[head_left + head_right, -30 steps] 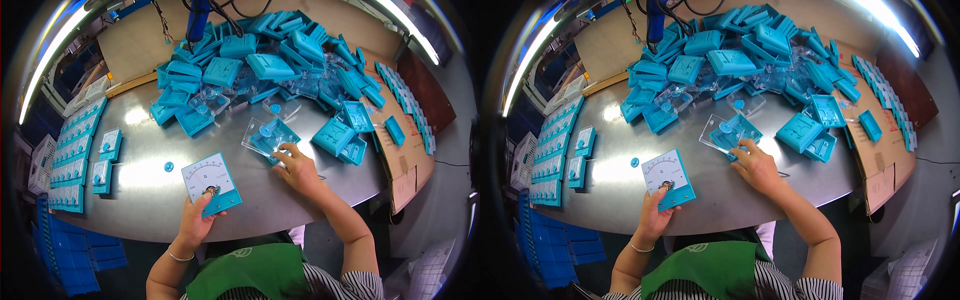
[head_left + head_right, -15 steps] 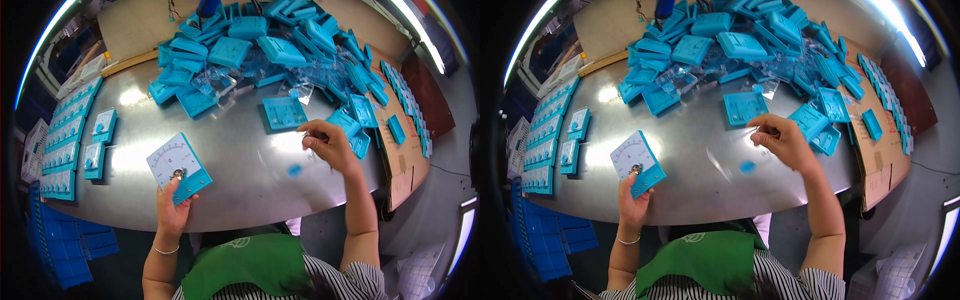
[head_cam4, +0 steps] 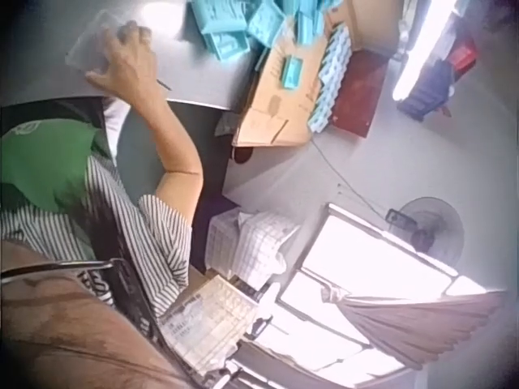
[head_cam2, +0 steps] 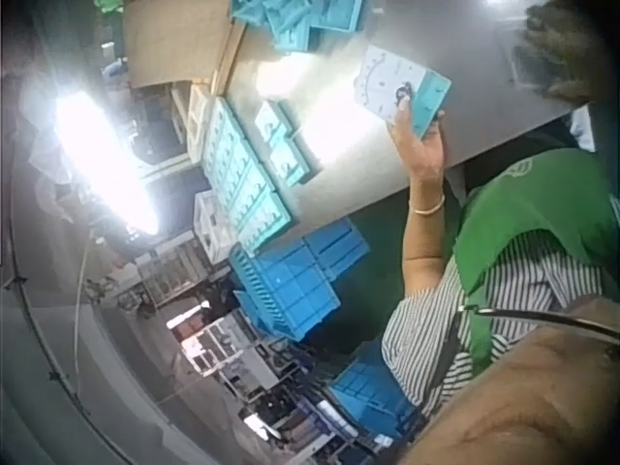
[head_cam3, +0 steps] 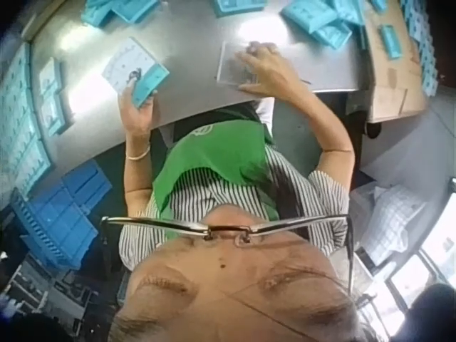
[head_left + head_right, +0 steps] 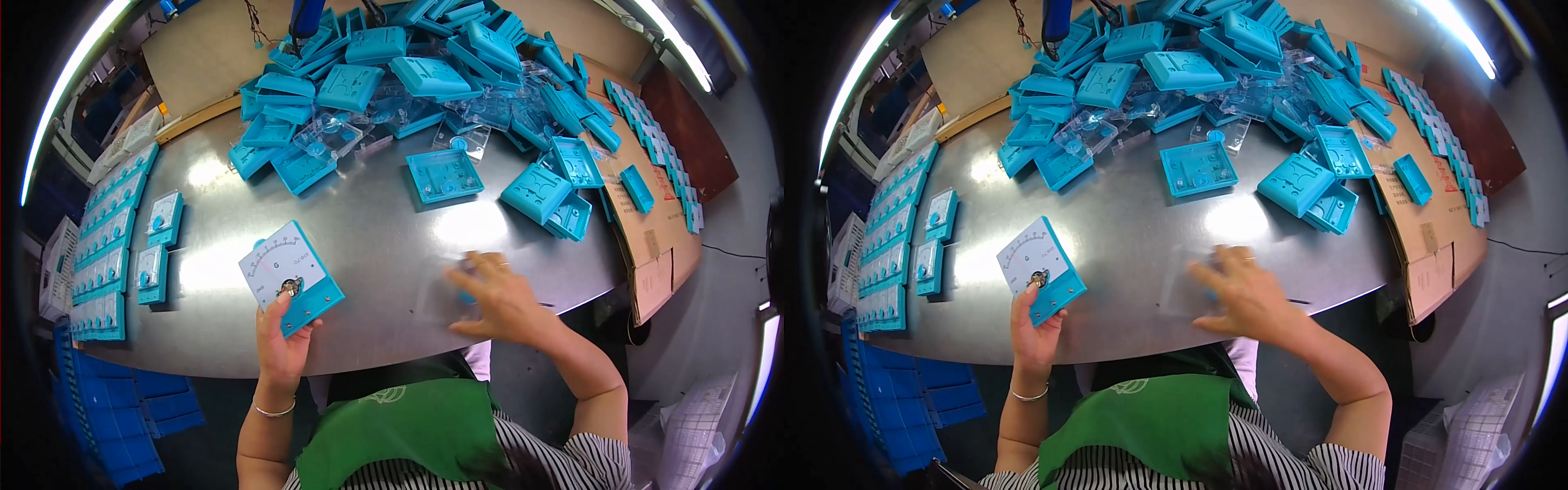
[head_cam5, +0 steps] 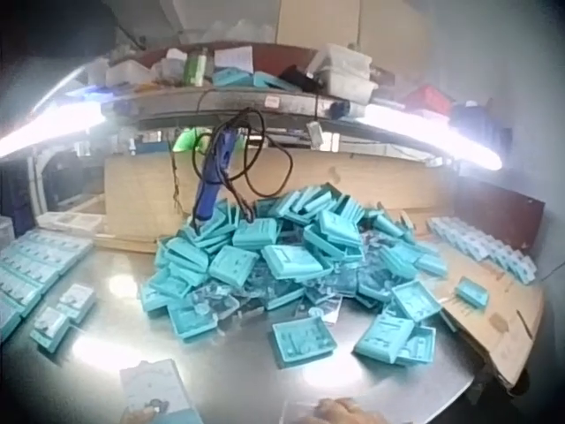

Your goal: Assembling and packaging analog ammeters at a workbench.

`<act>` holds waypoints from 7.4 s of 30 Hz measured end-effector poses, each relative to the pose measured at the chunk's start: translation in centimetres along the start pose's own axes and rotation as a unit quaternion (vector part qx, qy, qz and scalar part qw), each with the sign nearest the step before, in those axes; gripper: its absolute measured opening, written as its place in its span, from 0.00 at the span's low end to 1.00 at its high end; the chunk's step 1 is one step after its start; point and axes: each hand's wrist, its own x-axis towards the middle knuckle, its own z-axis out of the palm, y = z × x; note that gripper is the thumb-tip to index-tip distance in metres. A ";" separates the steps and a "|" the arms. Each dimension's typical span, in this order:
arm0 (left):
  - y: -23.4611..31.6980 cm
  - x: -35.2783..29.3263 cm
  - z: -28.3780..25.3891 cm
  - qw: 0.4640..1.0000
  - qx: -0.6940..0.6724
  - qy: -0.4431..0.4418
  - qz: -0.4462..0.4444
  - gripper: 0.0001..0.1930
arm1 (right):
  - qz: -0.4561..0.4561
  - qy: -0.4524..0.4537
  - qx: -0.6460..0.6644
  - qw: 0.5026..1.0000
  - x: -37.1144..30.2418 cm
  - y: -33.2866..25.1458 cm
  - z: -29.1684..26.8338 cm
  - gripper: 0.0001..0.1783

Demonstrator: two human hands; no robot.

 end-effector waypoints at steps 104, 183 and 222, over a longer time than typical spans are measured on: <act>-1.8 -0.6 0.8 0.996 -0.003 -0.044 -0.081 0.22 | -0.101 -0.049 0.179 0.977 6.1 -0.3 2.1 0.35; -2.8 -2.8 3.9 0.948 0.008 -0.201 -0.247 0.32 | 0.045 -0.097 0.641 0.760 1.5 -5.2 6.3 0.09; -2.0 -1.7 2.8 0.949 0.022 -0.229 -0.214 0.30 | 0.123 -0.189 0.780 0.584 1.4 -3.1 2.2 0.17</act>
